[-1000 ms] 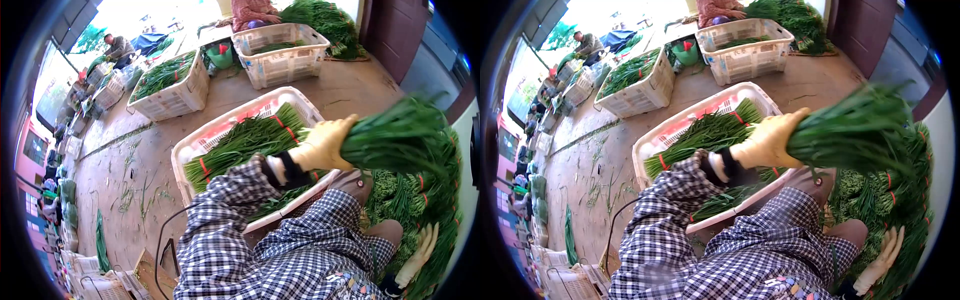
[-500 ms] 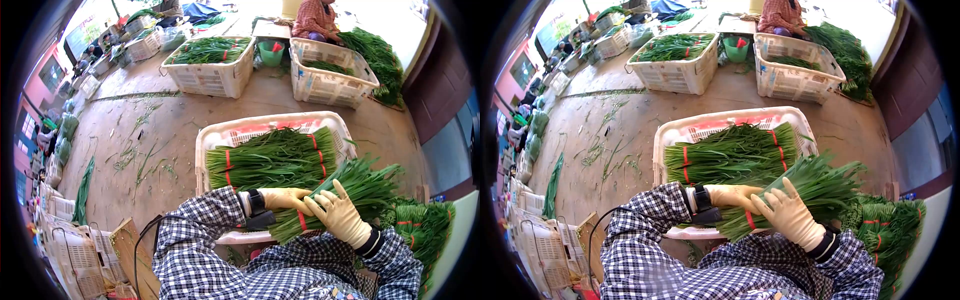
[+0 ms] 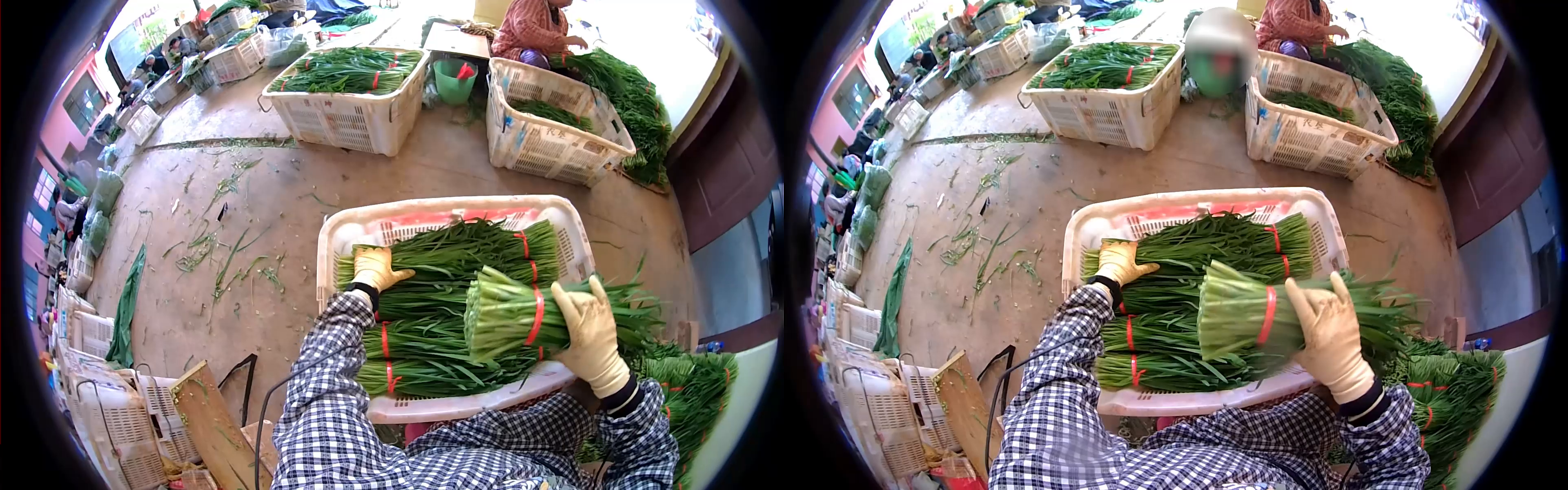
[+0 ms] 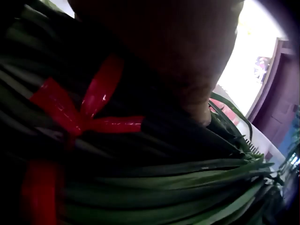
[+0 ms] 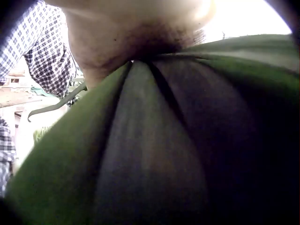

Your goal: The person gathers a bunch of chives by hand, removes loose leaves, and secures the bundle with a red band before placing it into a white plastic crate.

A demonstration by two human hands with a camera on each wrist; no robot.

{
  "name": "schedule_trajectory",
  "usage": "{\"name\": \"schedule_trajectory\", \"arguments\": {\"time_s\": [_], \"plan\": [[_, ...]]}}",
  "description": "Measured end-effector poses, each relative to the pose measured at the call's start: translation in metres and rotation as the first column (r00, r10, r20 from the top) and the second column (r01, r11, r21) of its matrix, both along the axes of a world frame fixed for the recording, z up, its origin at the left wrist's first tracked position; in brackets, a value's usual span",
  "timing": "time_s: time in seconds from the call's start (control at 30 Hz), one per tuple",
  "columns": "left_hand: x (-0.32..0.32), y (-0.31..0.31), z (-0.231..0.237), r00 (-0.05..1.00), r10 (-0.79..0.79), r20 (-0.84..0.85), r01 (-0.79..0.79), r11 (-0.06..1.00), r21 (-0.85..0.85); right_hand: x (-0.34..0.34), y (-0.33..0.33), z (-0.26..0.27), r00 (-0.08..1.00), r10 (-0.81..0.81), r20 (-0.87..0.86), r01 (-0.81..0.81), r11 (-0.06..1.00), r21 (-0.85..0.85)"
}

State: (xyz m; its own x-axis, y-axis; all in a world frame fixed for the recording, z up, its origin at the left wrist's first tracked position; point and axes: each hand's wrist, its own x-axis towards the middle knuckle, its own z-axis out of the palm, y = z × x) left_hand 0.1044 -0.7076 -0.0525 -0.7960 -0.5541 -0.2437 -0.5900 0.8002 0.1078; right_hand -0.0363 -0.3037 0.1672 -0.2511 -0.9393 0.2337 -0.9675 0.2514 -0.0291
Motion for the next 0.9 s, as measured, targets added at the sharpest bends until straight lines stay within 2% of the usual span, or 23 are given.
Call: {"name": "schedule_trajectory", "arguments": {"time_s": [0.07,0.1,0.23,0.27,0.33,0.37,0.4,0.43,0.47,0.5,0.53,0.6,0.63,0.67,0.7,0.73,0.8,0.87,0.9], "plan": [[0.002,0.013,-0.003,0.999,0.027,0.026,-0.025,0.998,-0.066,-0.011,-0.017,0.006,0.999,-0.003,-0.032,0.002,1.0,-0.028],[0.009,0.024,-0.007,0.999,-0.022,-0.041,0.014,0.98,-0.2,-0.015,-0.027,0.01,0.999,0.008,-0.045,-0.01,0.999,-0.048],[0.019,0.042,-0.01,0.994,-0.015,-0.109,-0.01,0.974,-0.224,-0.026,-0.087,0.012,0.993,0.063,-0.095,-0.076,0.987,-0.139],[0.021,0.042,-0.018,0.991,-0.037,-0.131,0.001,0.966,-0.26,-0.022,-0.106,0.019,0.994,0.07,-0.078,-0.079,0.991,-0.112],[0.022,0.05,0.0,1.0,0.017,-0.025,-0.021,0.983,-0.182,-0.021,-0.139,0.013,0.99,0.119,-0.08,-0.127,0.986,-0.109],[0.023,0.031,-0.095,0.937,0.139,-0.321,-0.116,0.989,0.09,-0.019,-0.156,0.009,0.987,0.147,-0.062,-0.153,0.981,-0.119],[0.026,0.028,-0.122,0.826,0.233,-0.513,-0.077,0.949,0.307,-0.015,-0.173,0.004,0.984,0.173,-0.044,-0.178,0.976,-0.127],[0.029,0.042,-0.082,0.884,0.099,-0.457,-0.071,0.995,0.077,-0.012,-0.19,-0.003,0.981,0.191,-0.043,-0.194,0.977,-0.086],[0.032,0.056,-0.038,0.93,-0.023,-0.367,-0.038,0.987,-0.157,-0.009,-0.208,-0.014,0.979,0.204,-0.024,-0.204,0.979,-0.018],[0.032,0.05,-0.067,0.943,0.105,-0.315,-0.076,0.992,0.104,-0.004,-0.226,-0.029,0.976,0.215,-0.013,-0.215,0.976,0.021],[0.031,0.053,-0.056,0.943,0.192,-0.271,-0.144,0.971,0.189,0.001,-0.244,-0.047,0.974,0.227,0.0,-0.226,0.972,0.06],[0.026,0.053,-0.025,0.975,0.21,-0.07,-0.19,0.955,0.226,0.014,-0.276,-0.091,0.98,0.188,0.061,-0.192,0.979,0.073],[0.026,0.054,-0.021,0.977,0.203,-0.058,-0.185,0.956,0.229,0.018,-0.288,-0.122,0.991,0.13,0.025,-0.131,0.986,0.102],[0.025,0.054,-0.018,0.987,0.125,-0.098,-0.125,0.992,0.015,0.025,-0.294,-0.139,0.991,0.078,0.11,-0.095,0.983,0.156],[0.023,0.054,-0.019,0.991,0.041,-0.124,-0.066,0.977,-0.204,0.027,-0.295,-0.146,0.984,0.086,0.154,-0.111,0.981,0.161],[0.021,0.054,-0.023,0.989,0.014,-0.145,-0.051,0.965,-0.258,0.028,-0.297,-0.153,0.977,0.093,0.194,-0.126,0.977,0.169],[0.022,0.054,-0.027,0.987,0.035,-0.159,-0.07,0.974,-0.215,0.027,-0.297,-0.172,0.977,0.084,0.195,-0.125,0.97,0.207],[0.024,0.055,-0.028,0.987,0.034,-0.159,-0.068,0.974,-0.215,0.021,-0.299,-0.191,0.98,0.16,0.122,-0.171,0.982,0.084],[0.022,0.055,-0.029,0.986,0.035,-0.165,-0.072,0.972,-0.225,0.02,-0.3,-0.19,0.976,0.158,0.147,-0.176,0.977,0.12]]}}
